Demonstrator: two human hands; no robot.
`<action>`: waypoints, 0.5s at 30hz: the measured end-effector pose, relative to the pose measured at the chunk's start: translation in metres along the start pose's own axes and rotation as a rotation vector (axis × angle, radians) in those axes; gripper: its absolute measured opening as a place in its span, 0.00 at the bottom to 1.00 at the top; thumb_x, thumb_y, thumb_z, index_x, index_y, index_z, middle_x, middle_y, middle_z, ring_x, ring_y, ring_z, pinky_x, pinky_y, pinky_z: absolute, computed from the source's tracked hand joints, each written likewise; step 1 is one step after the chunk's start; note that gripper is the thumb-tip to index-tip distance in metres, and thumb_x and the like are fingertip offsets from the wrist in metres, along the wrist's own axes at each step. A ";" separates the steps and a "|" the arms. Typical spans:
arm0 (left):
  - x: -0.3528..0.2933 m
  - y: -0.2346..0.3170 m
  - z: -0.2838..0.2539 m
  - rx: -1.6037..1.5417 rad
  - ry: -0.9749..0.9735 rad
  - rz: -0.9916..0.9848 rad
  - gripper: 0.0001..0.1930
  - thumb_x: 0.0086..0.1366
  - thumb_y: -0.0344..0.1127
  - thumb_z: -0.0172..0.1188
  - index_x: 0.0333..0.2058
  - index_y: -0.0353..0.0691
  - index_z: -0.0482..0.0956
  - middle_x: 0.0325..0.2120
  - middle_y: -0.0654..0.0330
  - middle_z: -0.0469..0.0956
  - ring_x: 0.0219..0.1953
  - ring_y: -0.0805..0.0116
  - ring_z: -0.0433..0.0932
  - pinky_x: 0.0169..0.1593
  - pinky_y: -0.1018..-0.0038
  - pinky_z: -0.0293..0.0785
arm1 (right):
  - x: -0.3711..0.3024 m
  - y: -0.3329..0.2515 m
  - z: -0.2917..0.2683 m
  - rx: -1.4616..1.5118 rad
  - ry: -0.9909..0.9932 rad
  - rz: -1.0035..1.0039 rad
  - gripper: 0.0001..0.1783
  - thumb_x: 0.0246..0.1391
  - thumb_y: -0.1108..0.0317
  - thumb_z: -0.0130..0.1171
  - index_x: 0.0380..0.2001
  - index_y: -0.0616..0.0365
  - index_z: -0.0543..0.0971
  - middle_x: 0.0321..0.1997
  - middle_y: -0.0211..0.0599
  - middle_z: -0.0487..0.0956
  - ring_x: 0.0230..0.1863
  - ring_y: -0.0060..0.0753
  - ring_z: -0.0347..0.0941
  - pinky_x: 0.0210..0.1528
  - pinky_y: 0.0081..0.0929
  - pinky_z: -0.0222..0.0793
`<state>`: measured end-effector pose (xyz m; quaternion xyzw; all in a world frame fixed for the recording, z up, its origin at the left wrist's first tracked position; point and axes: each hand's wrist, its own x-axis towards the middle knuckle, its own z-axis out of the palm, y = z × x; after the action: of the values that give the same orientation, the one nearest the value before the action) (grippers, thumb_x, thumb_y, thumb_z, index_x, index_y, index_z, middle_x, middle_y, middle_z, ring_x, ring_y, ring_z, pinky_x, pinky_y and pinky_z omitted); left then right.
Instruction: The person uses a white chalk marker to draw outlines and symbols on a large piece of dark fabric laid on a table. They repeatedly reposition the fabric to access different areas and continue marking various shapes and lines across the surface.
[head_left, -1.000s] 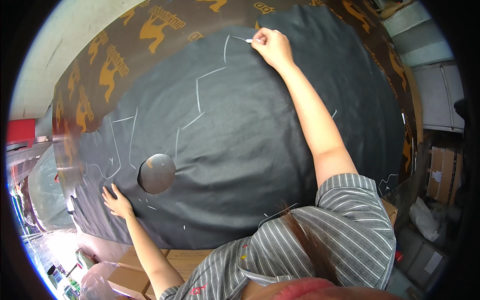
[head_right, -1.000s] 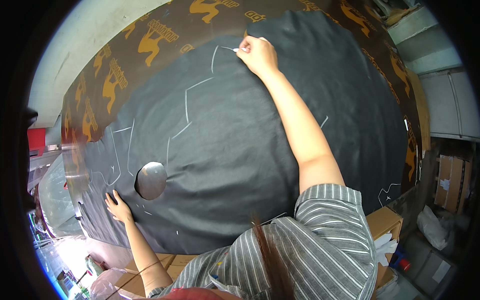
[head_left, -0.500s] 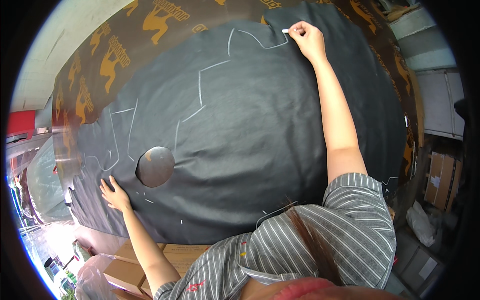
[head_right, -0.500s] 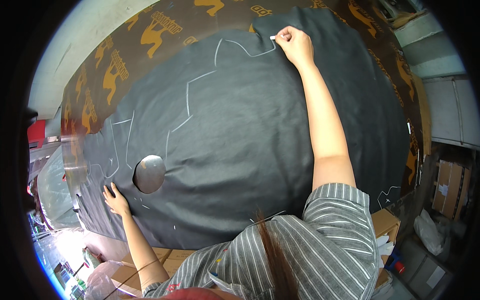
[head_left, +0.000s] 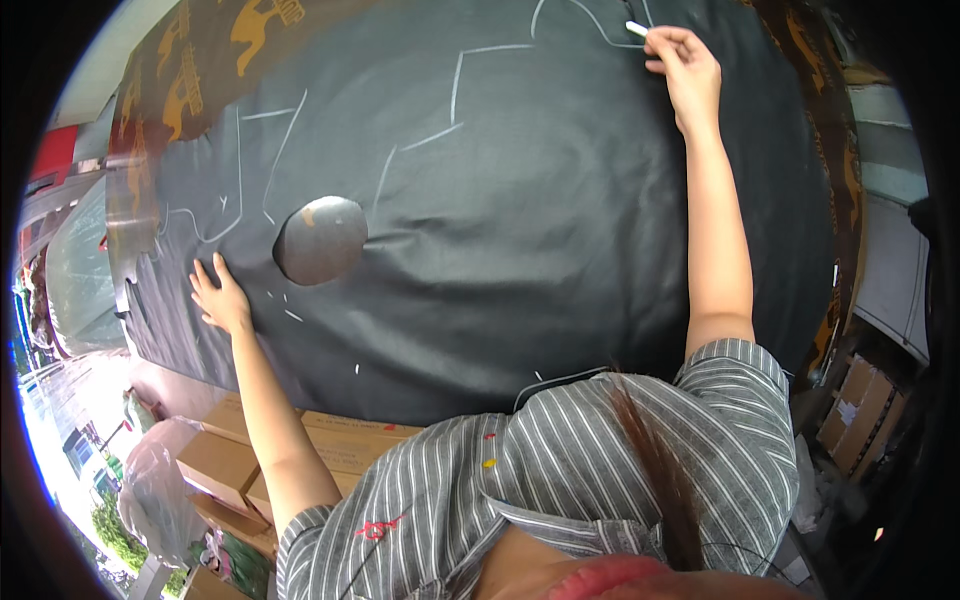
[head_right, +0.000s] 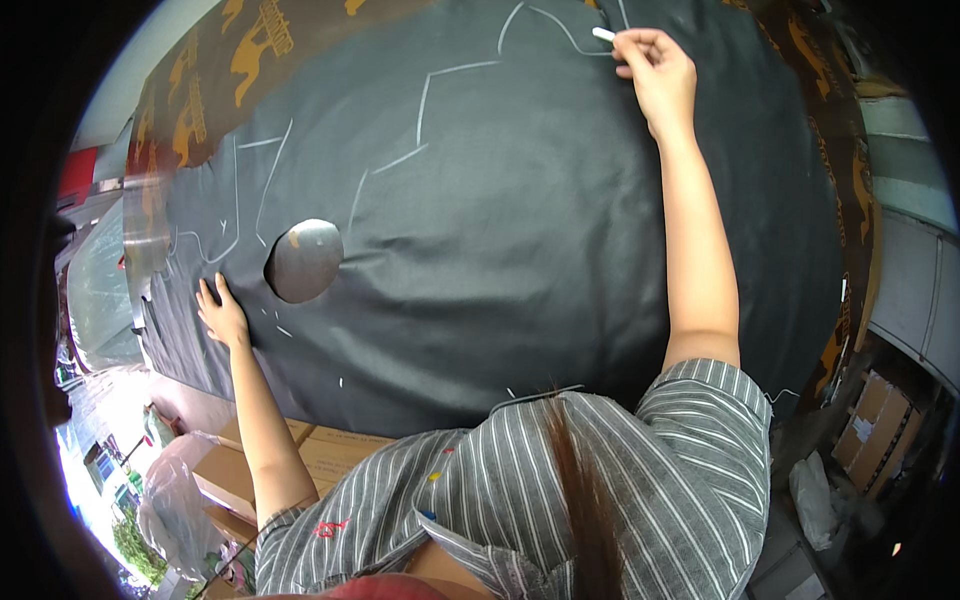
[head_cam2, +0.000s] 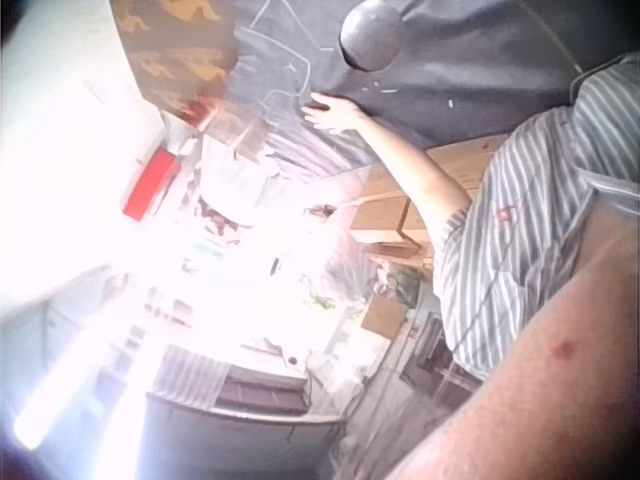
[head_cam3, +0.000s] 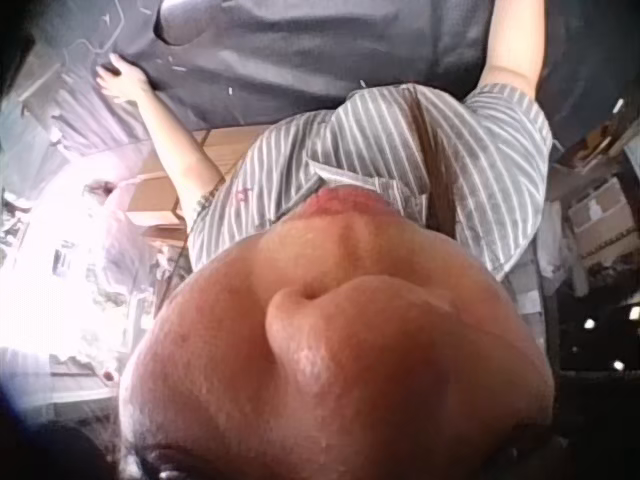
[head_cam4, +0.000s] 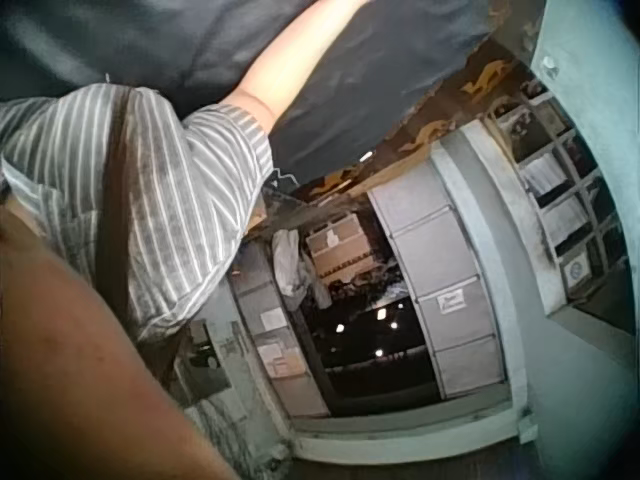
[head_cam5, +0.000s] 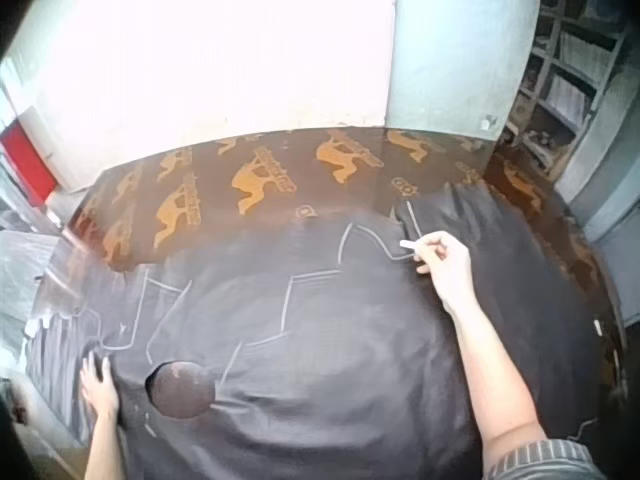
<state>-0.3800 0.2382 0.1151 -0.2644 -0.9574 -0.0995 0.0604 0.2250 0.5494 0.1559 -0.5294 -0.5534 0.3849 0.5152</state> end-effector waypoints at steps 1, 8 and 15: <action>0.000 0.001 0.002 -0.006 -0.001 0.003 0.39 0.68 0.72 0.44 0.70 0.59 0.61 0.73 0.60 0.54 0.75 0.50 0.48 0.71 0.38 0.38 | -0.021 -0.006 -0.004 0.022 -0.001 0.047 0.08 0.60 0.71 0.64 0.39 0.64 0.82 0.36 0.34 0.84 0.38 0.20 0.80 0.39 0.20 0.78; 0.002 0.001 0.007 -0.016 0.005 0.000 0.40 0.66 0.74 0.43 0.70 0.59 0.61 0.73 0.60 0.55 0.75 0.49 0.49 0.71 0.37 0.37 | -0.083 -0.014 -0.054 0.125 0.270 0.189 0.08 0.60 0.72 0.65 0.40 0.65 0.81 0.38 0.38 0.83 0.41 0.27 0.81 0.43 0.25 0.81; 0.005 -0.001 0.009 0.027 0.012 0.021 0.40 0.66 0.75 0.42 0.70 0.60 0.62 0.73 0.60 0.56 0.74 0.48 0.50 0.71 0.38 0.40 | -0.109 -0.015 -0.046 0.091 0.163 0.184 0.13 0.60 0.73 0.66 0.46 0.68 0.81 0.40 0.37 0.83 0.42 0.25 0.80 0.49 0.24 0.80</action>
<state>-0.3856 0.2415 0.1074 -0.2729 -0.9555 -0.0876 0.0706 0.2576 0.4350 0.1609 -0.5835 -0.4405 0.4110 0.5446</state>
